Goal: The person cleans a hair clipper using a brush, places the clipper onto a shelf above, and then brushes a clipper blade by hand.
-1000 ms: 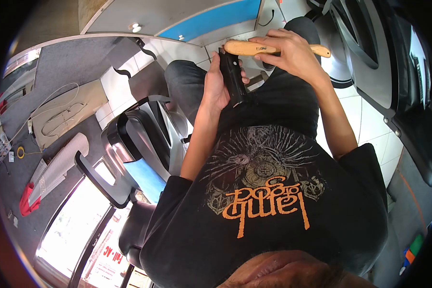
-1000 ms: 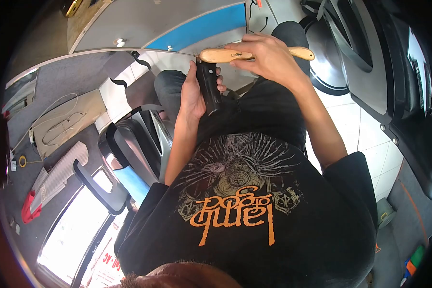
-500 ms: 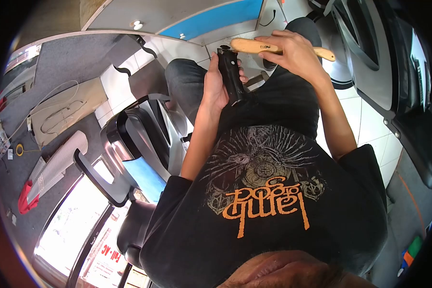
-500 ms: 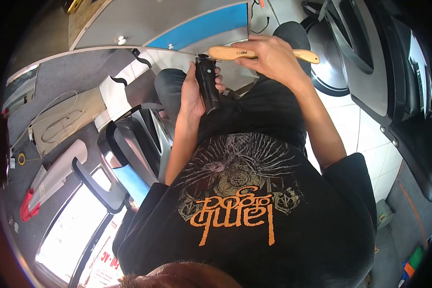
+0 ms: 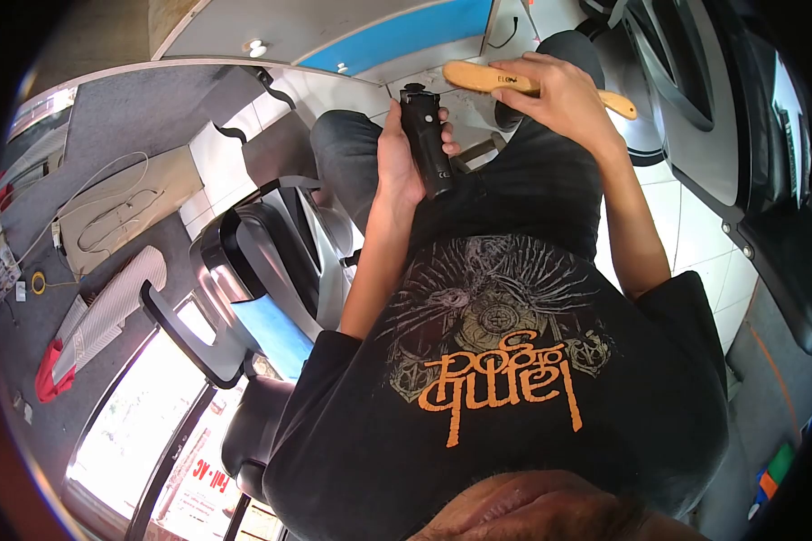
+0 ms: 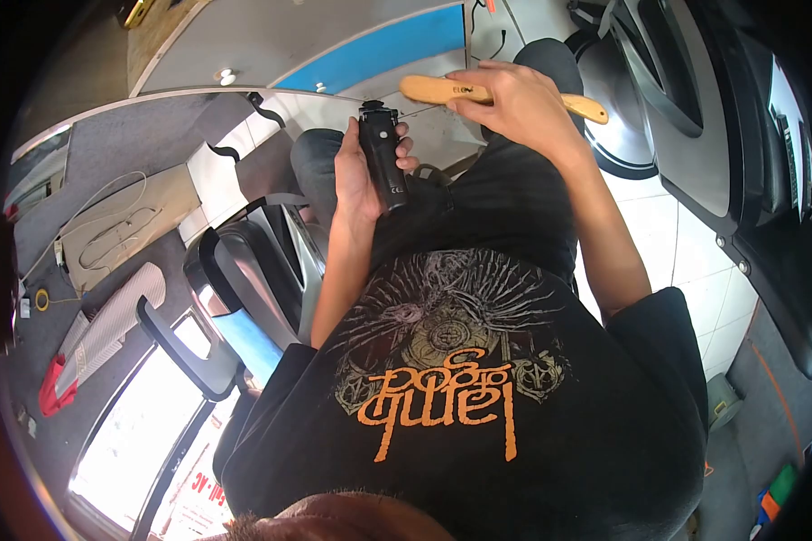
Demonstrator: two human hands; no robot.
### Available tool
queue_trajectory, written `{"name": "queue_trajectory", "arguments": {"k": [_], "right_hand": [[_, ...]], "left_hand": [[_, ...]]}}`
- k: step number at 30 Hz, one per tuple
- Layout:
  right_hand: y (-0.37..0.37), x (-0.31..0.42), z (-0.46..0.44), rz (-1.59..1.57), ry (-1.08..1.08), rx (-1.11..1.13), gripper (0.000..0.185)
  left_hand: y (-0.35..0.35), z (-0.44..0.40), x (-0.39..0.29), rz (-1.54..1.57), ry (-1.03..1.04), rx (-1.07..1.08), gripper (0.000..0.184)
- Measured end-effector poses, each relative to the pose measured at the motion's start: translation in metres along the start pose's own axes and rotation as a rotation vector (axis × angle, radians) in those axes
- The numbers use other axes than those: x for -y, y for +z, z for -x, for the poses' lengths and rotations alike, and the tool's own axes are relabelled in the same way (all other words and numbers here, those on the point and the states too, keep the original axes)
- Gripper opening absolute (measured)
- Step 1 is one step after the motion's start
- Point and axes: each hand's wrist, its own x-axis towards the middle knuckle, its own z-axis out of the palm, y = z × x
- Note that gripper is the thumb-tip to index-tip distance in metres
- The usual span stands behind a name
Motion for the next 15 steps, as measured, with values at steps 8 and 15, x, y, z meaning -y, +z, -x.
{"name": "queue_trajectory", "arguments": {"k": [8,15], "right_hand": [[0.009,0.005,-0.006,-0.308,0.129,0.101,0.046],[-0.006,0.009,-0.004,-0.332,0.150,0.068,0.048]], "left_hand": [[0.004,0.002,0.002,-0.008,-0.027,0.179,0.055],[-0.002,0.005,0.001,-0.006,0.029,0.242,0.054]]}}
